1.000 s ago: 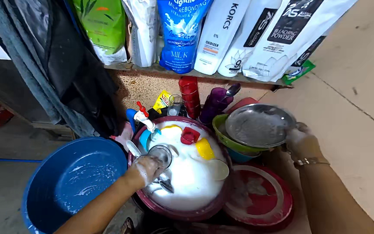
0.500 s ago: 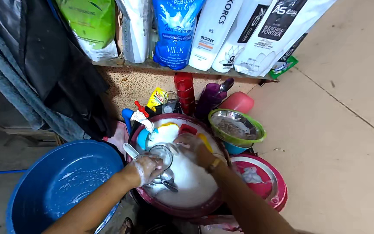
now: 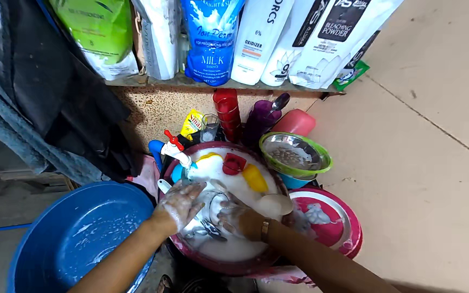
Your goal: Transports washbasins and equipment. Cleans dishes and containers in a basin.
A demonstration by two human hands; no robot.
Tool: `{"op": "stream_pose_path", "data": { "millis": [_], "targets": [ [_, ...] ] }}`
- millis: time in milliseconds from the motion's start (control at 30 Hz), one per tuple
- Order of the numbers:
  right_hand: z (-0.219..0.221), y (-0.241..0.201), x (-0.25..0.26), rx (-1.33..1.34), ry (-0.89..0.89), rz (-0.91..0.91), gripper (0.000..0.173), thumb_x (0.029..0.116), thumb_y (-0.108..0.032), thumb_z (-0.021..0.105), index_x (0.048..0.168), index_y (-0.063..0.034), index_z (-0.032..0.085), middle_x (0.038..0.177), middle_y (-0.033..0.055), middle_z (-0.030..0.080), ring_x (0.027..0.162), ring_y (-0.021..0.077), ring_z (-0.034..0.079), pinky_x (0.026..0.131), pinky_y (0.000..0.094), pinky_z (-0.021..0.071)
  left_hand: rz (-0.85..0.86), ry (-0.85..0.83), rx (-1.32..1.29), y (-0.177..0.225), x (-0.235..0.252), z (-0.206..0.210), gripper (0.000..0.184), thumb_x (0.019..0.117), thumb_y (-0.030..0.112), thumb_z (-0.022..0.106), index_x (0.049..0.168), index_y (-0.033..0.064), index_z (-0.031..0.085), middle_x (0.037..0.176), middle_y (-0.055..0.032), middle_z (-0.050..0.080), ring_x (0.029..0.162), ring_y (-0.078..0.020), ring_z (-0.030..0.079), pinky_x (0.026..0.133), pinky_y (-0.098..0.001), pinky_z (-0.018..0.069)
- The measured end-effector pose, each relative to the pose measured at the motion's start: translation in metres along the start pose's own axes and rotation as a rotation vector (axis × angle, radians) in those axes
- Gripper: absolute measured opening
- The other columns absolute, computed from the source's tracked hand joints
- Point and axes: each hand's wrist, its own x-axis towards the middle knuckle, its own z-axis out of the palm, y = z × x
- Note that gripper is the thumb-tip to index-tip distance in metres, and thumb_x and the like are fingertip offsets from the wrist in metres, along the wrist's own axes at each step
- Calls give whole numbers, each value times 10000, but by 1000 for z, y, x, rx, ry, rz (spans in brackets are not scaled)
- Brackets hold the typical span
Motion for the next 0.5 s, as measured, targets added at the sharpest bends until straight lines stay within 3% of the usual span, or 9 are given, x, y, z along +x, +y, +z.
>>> {"op": "stream_pose_path", "data": {
  "millis": [33,100,167,200,267,333,433,500],
  "targets": [
    [-4,0,-2,39,-27,8,437,1100,-262,395,1382,-14,618,1462,165,587,1502,335,374,1283,540,113,-32,-101,28,7,7,-2,541,1101,403,381,1594,182,392,1631,-53,399,1529,-218,323,1285,-508,108],
    [-17,2,-7,161,-4,3,389,1082,-247,464,1286,9,672,1339,188,663,1382,324,530,1248,507,256,-80,-247,89,20,21,-4,539,1121,392,241,1604,189,370,1632,-52,396,1535,-243,305,1278,-534,83],
    [-37,4,-12,288,139,37,316,1044,-238,544,1150,-2,726,1075,192,733,1076,324,693,1015,518,501,-122,-358,51,31,38,-12,541,1127,368,183,1610,194,353,1628,-50,404,1527,-249,324,1270,-529,127],
    [-45,7,-12,330,257,82,295,1037,-230,565,1132,-10,737,1015,182,739,986,312,712,931,517,544,-124,-372,-29,34,45,-15,535,1131,360,188,1595,178,383,1611,-68,429,1509,-261,358,1253,-525,191],
    [-59,16,1,294,515,141,260,1021,-172,586,1171,-16,729,1123,163,733,1075,292,699,989,493,540,-129,-336,-245,33,59,-13,528,1135,355,233,1519,105,496,1548,-127,498,1472,-287,414,1231,-521,267],
    [-74,31,34,192,601,157,295,1008,-119,562,1258,-25,690,1317,156,673,1271,294,617,1106,474,472,-186,-294,-334,30,70,-8,506,1133,335,284,1407,40,591,1448,-185,574,1407,-325,484,1189,-544,325],
    [-88,44,89,39,427,250,432,993,-63,566,1424,-35,582,1498,161,544,1435,304,470,1199,473,366,-316,-252,-352,24,75,-1,461,1115,343,363,1352,58,638,1352,-193,635,1324,-334,557,1146,-547,382],
    [-91,48,120,-45,307,370,487,963,11,572,1446,-41,551,1484,187,535,1410,351,483,1161,520,407,-360,-198,-234,26,75,3,401,1091,323,436,1295,70,669,1308,-180,652,1265,-342,596,1095,-548,440]
  ]
}}
